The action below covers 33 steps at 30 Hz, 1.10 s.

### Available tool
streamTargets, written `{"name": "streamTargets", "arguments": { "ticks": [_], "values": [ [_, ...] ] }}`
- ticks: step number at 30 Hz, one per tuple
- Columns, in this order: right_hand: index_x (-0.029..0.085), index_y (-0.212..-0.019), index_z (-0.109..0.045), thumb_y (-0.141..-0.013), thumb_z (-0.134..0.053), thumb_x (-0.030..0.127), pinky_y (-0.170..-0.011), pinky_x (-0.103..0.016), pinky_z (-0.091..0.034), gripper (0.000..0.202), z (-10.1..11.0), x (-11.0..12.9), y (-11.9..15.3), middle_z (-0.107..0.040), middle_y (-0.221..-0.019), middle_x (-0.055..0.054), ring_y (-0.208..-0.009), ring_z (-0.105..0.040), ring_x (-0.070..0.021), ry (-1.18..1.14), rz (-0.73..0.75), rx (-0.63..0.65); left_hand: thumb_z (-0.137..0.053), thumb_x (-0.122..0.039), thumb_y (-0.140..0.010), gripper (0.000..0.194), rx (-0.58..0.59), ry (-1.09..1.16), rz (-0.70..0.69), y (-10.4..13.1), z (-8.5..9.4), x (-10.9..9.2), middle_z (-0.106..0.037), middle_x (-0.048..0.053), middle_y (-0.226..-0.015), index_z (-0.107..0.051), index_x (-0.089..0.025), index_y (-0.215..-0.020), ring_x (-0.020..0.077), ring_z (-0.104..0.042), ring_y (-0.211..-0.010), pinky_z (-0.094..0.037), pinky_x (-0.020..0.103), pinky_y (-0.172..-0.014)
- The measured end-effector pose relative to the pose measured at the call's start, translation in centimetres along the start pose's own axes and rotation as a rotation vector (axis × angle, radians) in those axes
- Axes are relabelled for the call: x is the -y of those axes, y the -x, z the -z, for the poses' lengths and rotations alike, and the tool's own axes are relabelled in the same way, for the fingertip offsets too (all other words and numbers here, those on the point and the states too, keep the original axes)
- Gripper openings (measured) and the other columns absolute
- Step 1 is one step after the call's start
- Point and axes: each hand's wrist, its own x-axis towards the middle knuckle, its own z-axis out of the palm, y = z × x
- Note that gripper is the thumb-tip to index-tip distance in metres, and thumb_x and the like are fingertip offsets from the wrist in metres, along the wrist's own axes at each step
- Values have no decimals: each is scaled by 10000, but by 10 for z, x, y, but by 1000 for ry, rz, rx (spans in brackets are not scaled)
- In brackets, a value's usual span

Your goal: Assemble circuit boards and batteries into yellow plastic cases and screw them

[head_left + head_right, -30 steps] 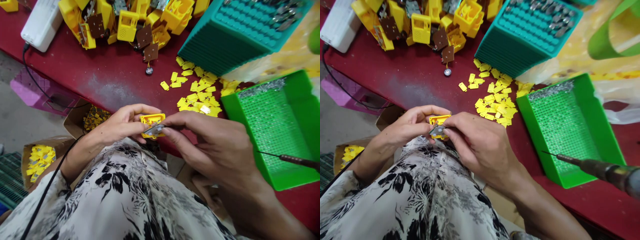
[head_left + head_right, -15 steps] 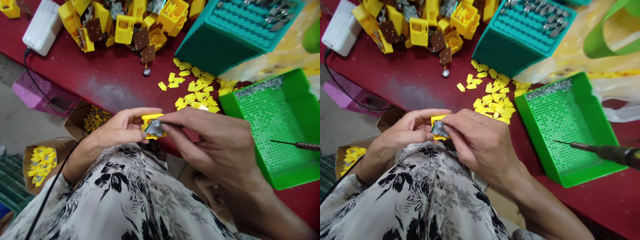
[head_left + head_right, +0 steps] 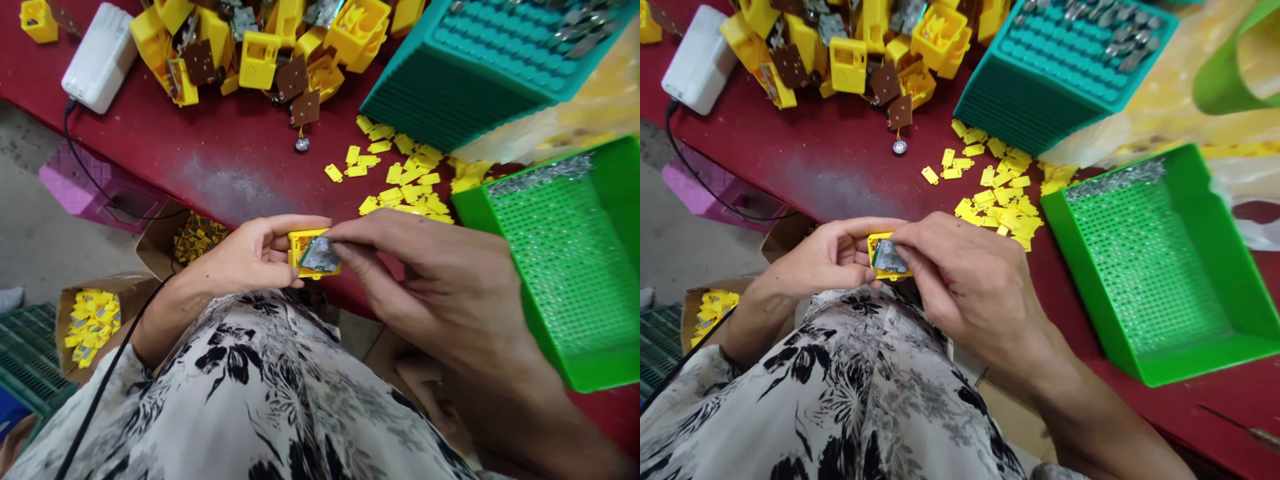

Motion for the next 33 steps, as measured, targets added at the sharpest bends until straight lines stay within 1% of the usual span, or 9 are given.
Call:
{"name": "streamTargets", "arguments": {
  "ticks": [5, 10, 12, 15, 18, 20, 26, 30, 33],
  "values": [
    [162, -835, -647, -944, -544, 109, -613, -283, -479, 159, -2, -3, 3, -670, -804, -39, -715, -642, -147, 58, 98, 27, -741, -24, -607, 703, -11, 20, 30, 1, -1, -1, -741, 61, -1039, -657, -156, -1293, 124, -692, -808, -564, 239, -729],
    [173, -770, -611, -947, -494, 115, -564, -275, -454, 220, 1, -3, 1, -615, -721, -30, -649, -591, -137, 116, 151, 58, -756, -24, -606, 721, -8, 10, 45, 2, -1, -3, -727, 58, -984, -643, -132, -1310, 131, -680, -793, -559, 256, -733],
    [182, -833, -630, -942, -478, 136, -556, -263, -460, 193, 1, -4, 0, -624, -777, -39, -659, -575, -134, 143, 161, 68, -781, -74, -638, 686, -22, -10, 25, 4, -1, -3, -729, 79, -1022, -651, -127, -1309, 150, -681, -824, -563, 275, -748],
    [211, -951, -658, -954, -490, 178, -544, -233, -459, 172, -2, -6, 0, -620, -848, -45, -684, -565, -124, 179, 179, 35, -793, -222, -740, 586, -42, -35, -17, 7, 0, -1, -722, 113, -1125, -662, -139, -1304, 177, -678, -890, -572, 290, -743],
    [189, -1068, -656, -965, -512, 133, -641, -237, -515, 185, -8, -5, 2, -663, -878, -50, -760, -624, -130, 168, 143, -40, -775, -338, -807, 544, -25, -43, -73, 9, 1, 5, -687, 128, -1262, -661, -172, -1313, 199, -670, -971, -580, 284, -730],
    [164, -1099, -644, -958, -555, 126, -717, -260, -548, 171, -10, -5, 3, -696, -924, -64, -815, -660, -147, 125, 107, -89, -767, -367, -826, 543, -10, -24, -82, 10, 1, 9, -663, 135, -1321, -653, -186, -1325, 217, -665, -1024, -586, 288, -739],
    [205, -997, -668, -913, -626, 92, -724, -271, -552, 147, -12, -6, 8, -640, -911, -63, -833, -640, -150, 25, 113, -123, -765, -328, -839, 487, -55, 112, -68, 15, -4, 13, -697, 119, -1231, -661, -188, -1294, 209, -681, -1032, -583, 307, -818],
    [232, -985, -670, -915, -619, 96, -682, -278, -532, 162, -12, -7, 11, -632, -909, -49, -813, -630, -150, 13, 115, -125, -745, -291, -845, 420, -49, 101, -64, 14, -9, 14, -711, 104, -1144, -679, -167, -1241, 195, -681, -983, -598, 285, -755],
    [247, -974, -670, -919, -606, 105, -640, -278, -516, 165, -13, -7, 13, -631, -904, -42, -787, -619, -148, 70, 125, -124, -713, -267, -853, 407, -87, 56, -73, 13, -12, 15, -714, 85, -1096, -674, -164, -1244, 171, -681, -916, -604, 267, -721]
  ]
}}
